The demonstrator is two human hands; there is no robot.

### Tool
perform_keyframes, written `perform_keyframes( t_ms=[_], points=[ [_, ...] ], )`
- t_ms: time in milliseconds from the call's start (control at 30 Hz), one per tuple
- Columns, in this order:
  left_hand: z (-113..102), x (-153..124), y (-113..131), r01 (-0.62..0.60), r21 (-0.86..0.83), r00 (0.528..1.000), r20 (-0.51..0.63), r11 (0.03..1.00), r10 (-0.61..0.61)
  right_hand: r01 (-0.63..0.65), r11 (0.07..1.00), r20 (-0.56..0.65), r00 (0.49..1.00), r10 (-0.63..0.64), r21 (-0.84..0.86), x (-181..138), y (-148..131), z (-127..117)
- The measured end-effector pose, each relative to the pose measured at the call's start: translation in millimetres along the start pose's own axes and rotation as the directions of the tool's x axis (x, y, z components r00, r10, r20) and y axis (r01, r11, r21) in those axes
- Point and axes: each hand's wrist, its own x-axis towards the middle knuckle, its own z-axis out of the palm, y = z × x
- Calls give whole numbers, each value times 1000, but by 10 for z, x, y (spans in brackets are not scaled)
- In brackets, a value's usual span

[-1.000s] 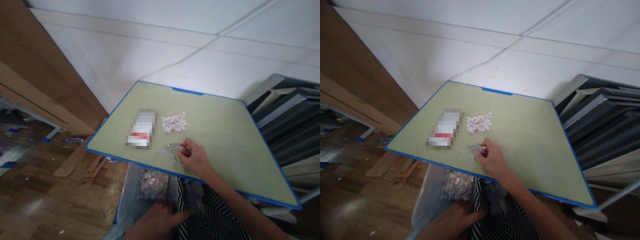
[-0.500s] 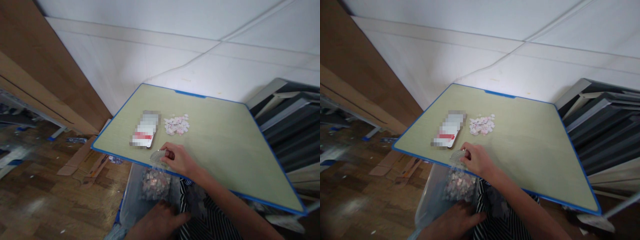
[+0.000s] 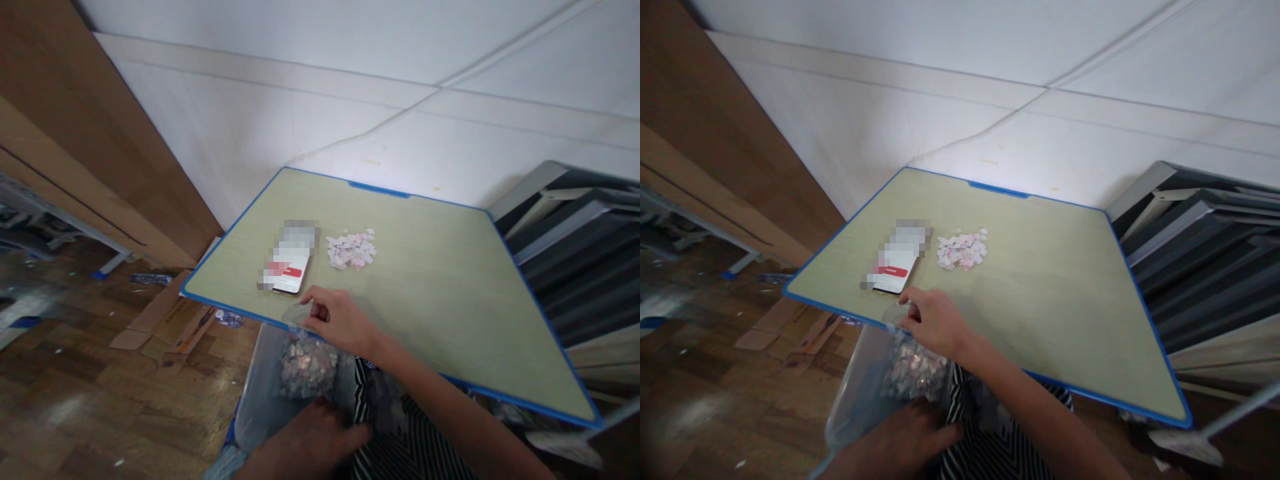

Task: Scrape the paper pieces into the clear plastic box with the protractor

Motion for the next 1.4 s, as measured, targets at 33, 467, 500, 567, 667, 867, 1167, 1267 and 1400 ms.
perform_keyframes(
  t_ms=[33, 467, 500, 567, 667, 867, 1167, 1267, 1400],
  points=[
    [-8, -1, 2, -5, 3, 1000, 8, 1000, 5, 7, 1000, 14, 1000, -7, 8, 2, -27, 3],
    [-81, 2, 31, 6, 14, 1000, 7, 1000, -6, -30, 992, -142, 990, 12, -125, -155, 258, -224],
    [-83, 3, 35, 8, 22, 1000, 3, 1000, -8, -27, 992, -128, 992, 10, -125, -173, 260, -201],
    [-82, 8, 39, 10, 38, 1000, -4, 999, -10, -15, 991, -101, 995, 1, -130, -205, 244, -155],
    [-67, 17, 33, 0, 44, 1000, -15, 999, 1, 10, 986, -82, 996, -24, -167, -242, 216, -115],
    [-36, 6, 41, 30, 36, 1000, -6, 999, -29, 150, 967, 37, 989, -146, -204, -369, 206, -42],
    [-67, 12, 25, -5, 21, 1000, -16, 1000, 5, 146, 987, -138, 978, -155, -68, -322, 376, -705],
    [-49, 16, 38, 40, 69, 999, -35, 997, -37, 107, 994, -307, 946, -105, -10, -189, 686, -1026],
    [157, 77, -15, 25, 157, 999, -38, 987, -19, 63, 997, -575, 818, -22, 52, -43, 1023, -1152]
  ],
)
